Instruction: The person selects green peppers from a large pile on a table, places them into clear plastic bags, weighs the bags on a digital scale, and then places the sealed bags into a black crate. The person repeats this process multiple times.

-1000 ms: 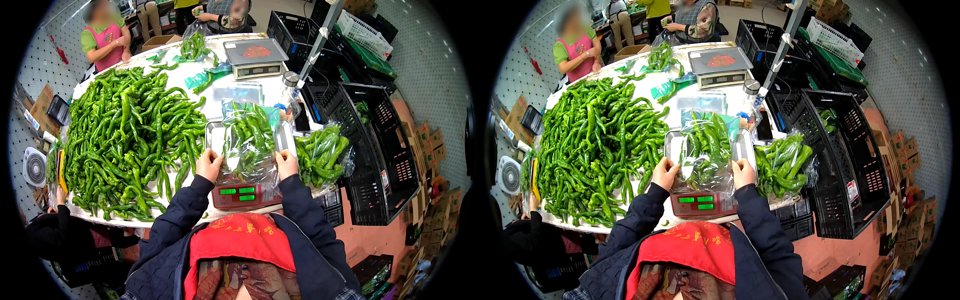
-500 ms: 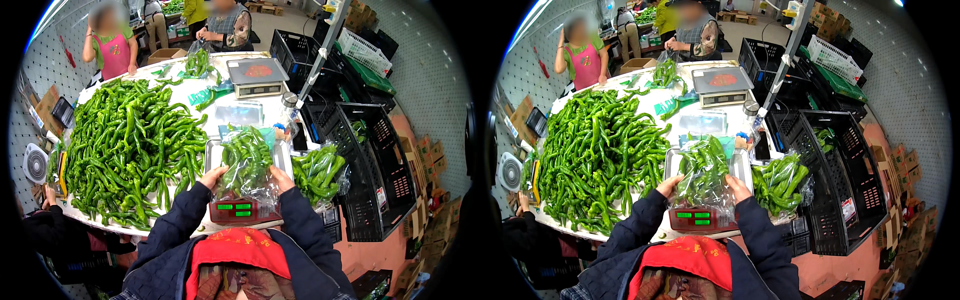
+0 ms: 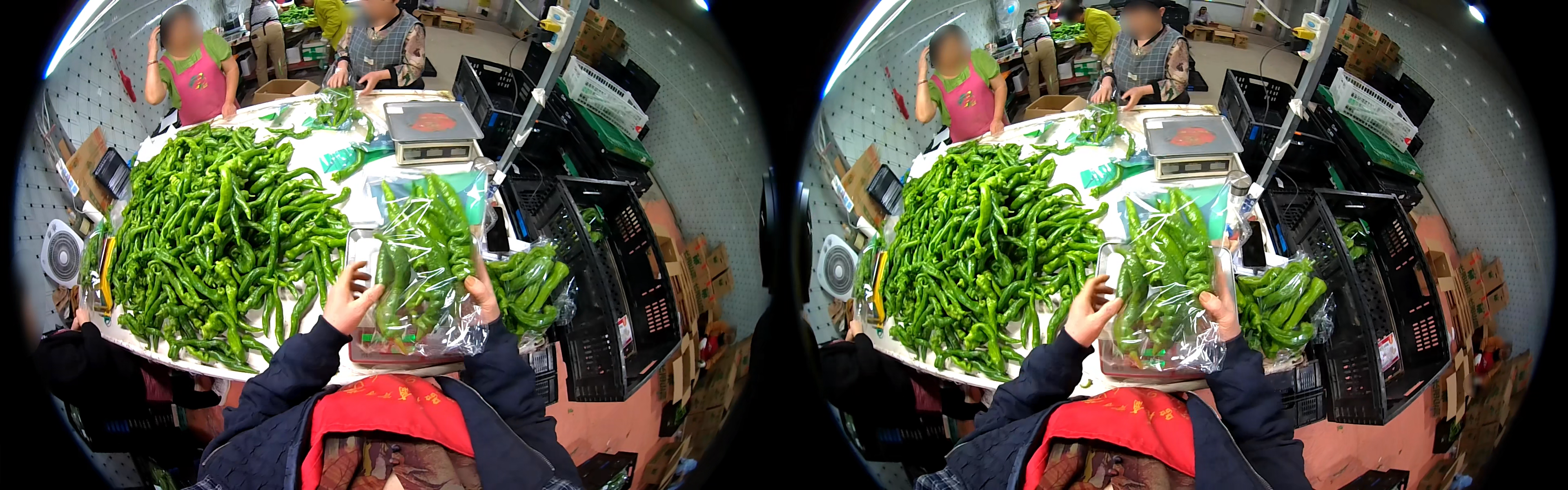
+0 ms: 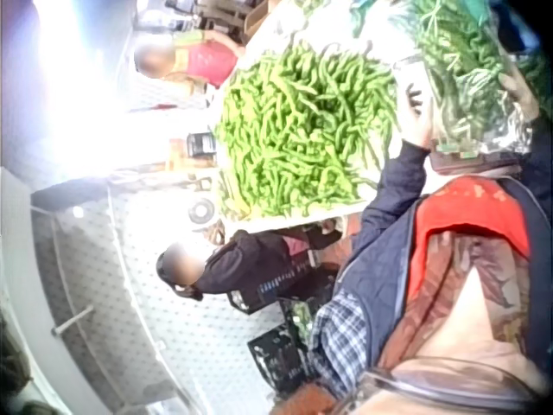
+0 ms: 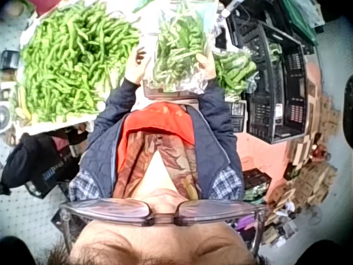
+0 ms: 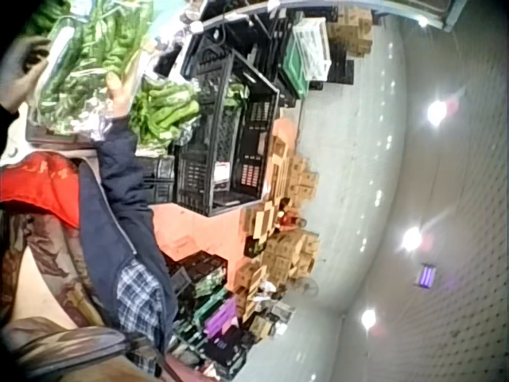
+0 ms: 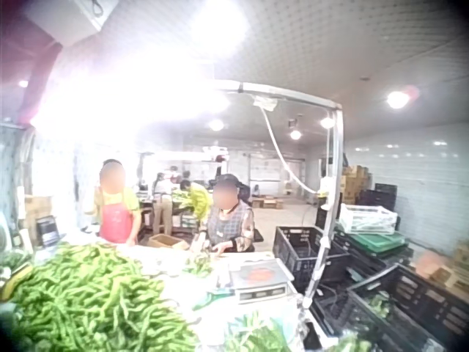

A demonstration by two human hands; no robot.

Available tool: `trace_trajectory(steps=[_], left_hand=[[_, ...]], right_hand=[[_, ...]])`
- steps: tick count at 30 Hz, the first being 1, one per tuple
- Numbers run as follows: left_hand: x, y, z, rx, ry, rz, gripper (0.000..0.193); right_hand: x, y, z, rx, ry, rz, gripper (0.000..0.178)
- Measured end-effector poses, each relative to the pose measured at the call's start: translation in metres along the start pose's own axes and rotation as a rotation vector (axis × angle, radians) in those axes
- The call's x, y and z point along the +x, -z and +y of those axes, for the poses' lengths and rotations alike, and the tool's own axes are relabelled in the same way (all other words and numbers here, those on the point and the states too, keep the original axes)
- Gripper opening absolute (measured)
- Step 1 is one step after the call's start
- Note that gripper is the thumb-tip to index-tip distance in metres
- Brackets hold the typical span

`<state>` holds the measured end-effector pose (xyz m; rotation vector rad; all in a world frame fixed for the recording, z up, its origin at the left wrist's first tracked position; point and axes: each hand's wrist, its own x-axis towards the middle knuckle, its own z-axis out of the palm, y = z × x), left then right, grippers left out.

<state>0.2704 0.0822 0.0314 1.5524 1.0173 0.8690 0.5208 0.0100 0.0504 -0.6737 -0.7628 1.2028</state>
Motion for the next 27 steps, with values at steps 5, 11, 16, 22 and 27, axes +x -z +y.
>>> trace_trajectory(steps=[5,11,16,22,27], left_hand=[[-0.021,-0.001,0.023,-0.675,-0.114,-0.114,0.079],[-0.014,0.021,-0.048,-1.469,0.131,-0.116,0.079],[-0.022,0.019,-0.073,-1.664,0.030,-0.182,0.074],[-0.020,0.019,-0.125,-1.705,-0.160,-0.237,0.064],[-0.021,0.014,-0.131,-1.589,-0.084,-0.256,0.061]], right_hand=[[-0.012,-0.094,-0.030,-0.564,0.127,-0.065,0.097],[-0.037,-0.124,0.002,-1.115,0.342,-0.663,0.059],[-0.032,-0.078,0.005,-1.049,0.226,-0.014,0.041],[-0.018,-0.021,0.027,-0.508,-0.325,0.070,0.075],[-0.033,-0.012,0.058,-0.452,-0.497,-0.202,0.081]])
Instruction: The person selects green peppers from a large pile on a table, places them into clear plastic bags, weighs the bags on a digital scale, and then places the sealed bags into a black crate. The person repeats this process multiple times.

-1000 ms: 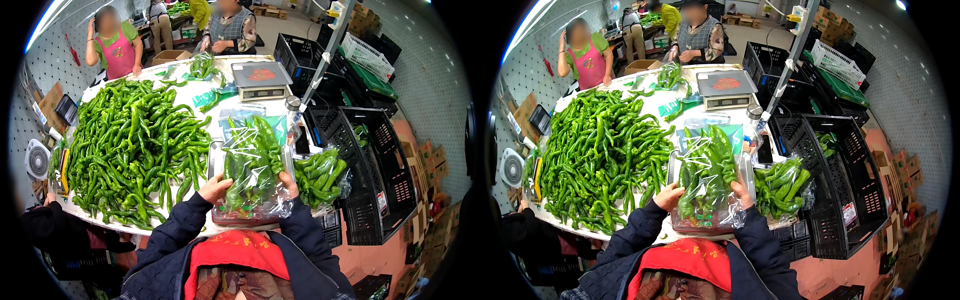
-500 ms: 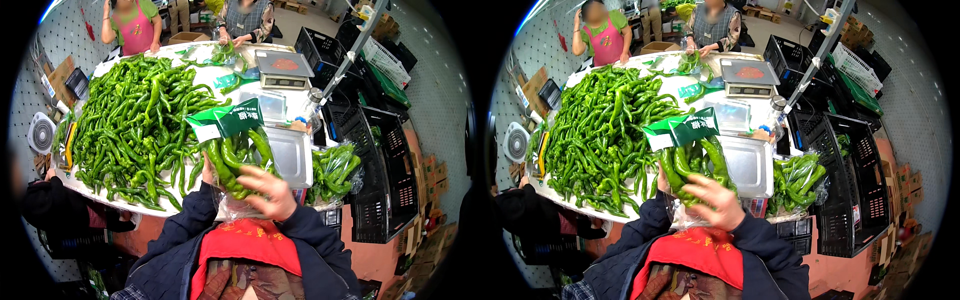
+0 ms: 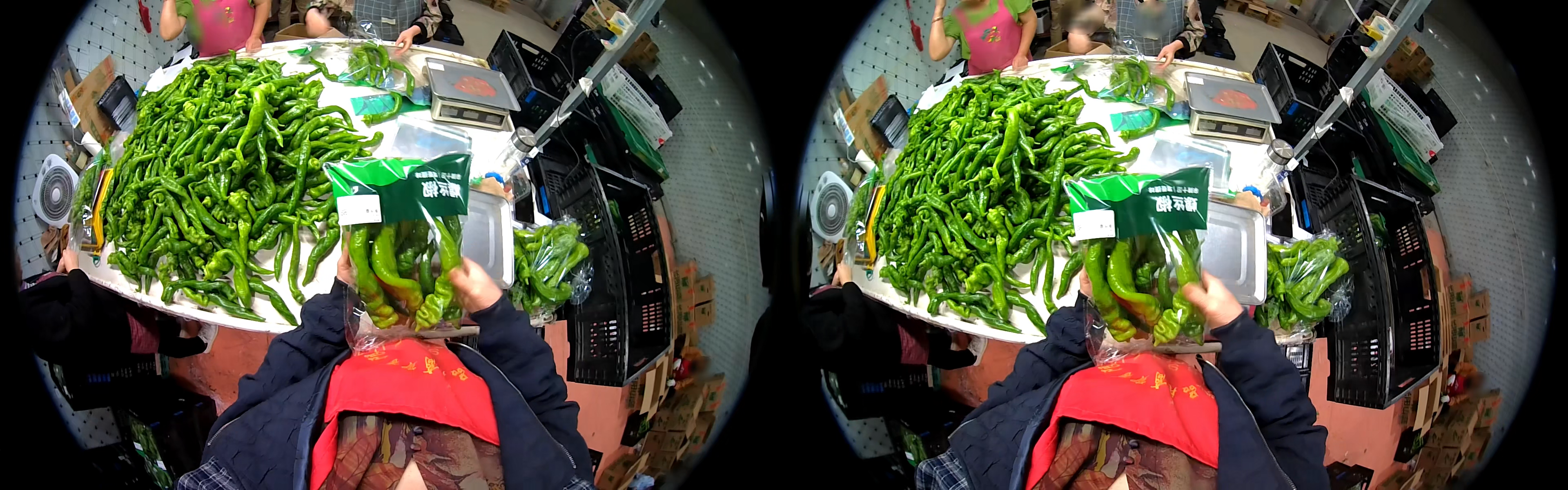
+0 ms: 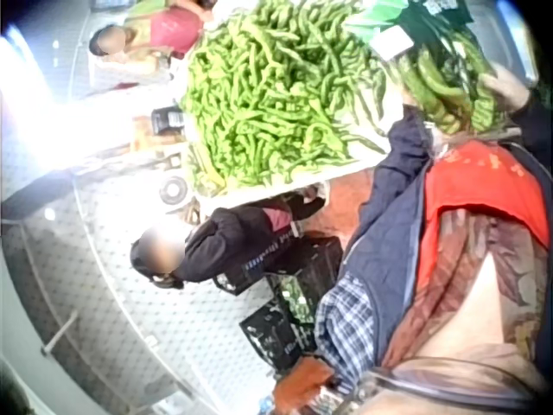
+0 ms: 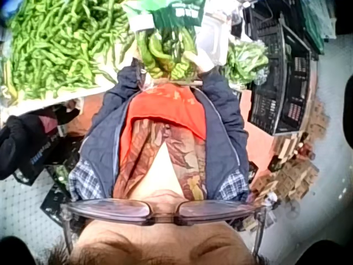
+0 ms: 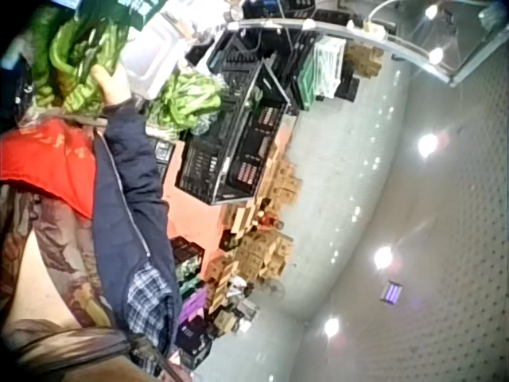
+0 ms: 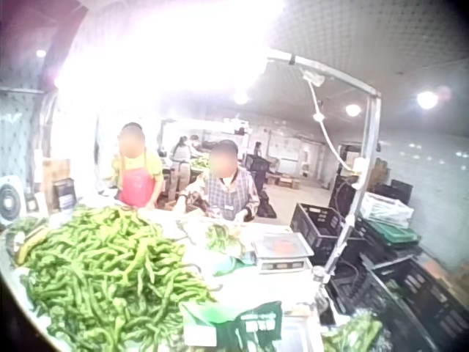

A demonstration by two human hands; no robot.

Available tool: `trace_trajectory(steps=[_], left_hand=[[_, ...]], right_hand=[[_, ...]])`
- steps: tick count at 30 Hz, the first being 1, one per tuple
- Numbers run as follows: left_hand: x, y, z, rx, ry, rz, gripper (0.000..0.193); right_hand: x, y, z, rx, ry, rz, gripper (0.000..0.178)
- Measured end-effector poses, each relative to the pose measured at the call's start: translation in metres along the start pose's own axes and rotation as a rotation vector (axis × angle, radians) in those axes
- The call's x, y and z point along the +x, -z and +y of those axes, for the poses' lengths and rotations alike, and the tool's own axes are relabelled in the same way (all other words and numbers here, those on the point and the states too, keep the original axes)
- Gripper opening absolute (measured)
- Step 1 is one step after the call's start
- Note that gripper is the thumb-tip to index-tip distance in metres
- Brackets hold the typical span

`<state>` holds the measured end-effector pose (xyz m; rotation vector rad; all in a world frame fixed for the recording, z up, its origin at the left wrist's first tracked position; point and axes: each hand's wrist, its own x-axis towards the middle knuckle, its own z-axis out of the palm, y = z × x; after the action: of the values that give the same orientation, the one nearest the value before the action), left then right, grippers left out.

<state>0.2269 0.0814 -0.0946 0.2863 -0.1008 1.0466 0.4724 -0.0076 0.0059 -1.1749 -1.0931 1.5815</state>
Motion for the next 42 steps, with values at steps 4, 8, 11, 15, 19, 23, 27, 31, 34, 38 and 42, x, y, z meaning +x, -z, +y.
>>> trace_trajectory(steps=[4,8,11,15,19,23,27,31,34,38,42], left_hand=[[0.003,-0.005,0.002,0.283,0.131,0.196,0.060],[0.001,-0.048,-0.003,0.365,0.273,0.368,0.066],[-0.007,-0.030,-0.010,0.183,0.362,0.317,0.078],[0.008,-0.039,-0.010,0.334,0.468,0.212,0.072],[0.037,-0.089,-0.013,0.558,0.491,0.112,0.080],[0.064,-0.119,-0.025,0.547,0.521,0.044,0.084],[0.092,-0.149,-0.063,0.559,0.618,-0.103,0.087],[0.104,-0.179,-0.107,0.375,0.768,-0.170,0.076],[0.111,-0.158,-0.123,0.364,0.871,-0.140,0.067],[0.112,-0.130,-0.131,0.382,0.879,-0.014,0.060],[0.121,-0.112,-0.140,0.363,0.903,0.066,0.055]], right_hand=[[-0.018,-0.035,-0.030,0.120,-0.024,0.127,0.058],[-0.021,-0.026,-0.016,0.071,0.076,0.261,0.054],[-0.030,-0.023,-0.012,0.010,0.139,0.306,0.053],[-0.042,-0.023,-0.019,-0.019,0.161,0.358,0.057],[-0.046,-0.002,-0.023,0.044,0.237,0.465,0.062],[-0.071,0.013,-0.071,0.225,0.331,0.462,0.062],[-0.117,0.048,-0.118,0.278,0.370,0.614,0.069],[-0.159,0.123,-0.137,0.207,0.523,0.879,0.068],[-0.185,0.184,-0.165,0.244,0.614,1.055,0.049],[-0.200,0.299,-0.175,0.455,0.672,1.184,0.021],[-0.217,0.434,-0.127,0.259,0.773,1.316,0.022]])
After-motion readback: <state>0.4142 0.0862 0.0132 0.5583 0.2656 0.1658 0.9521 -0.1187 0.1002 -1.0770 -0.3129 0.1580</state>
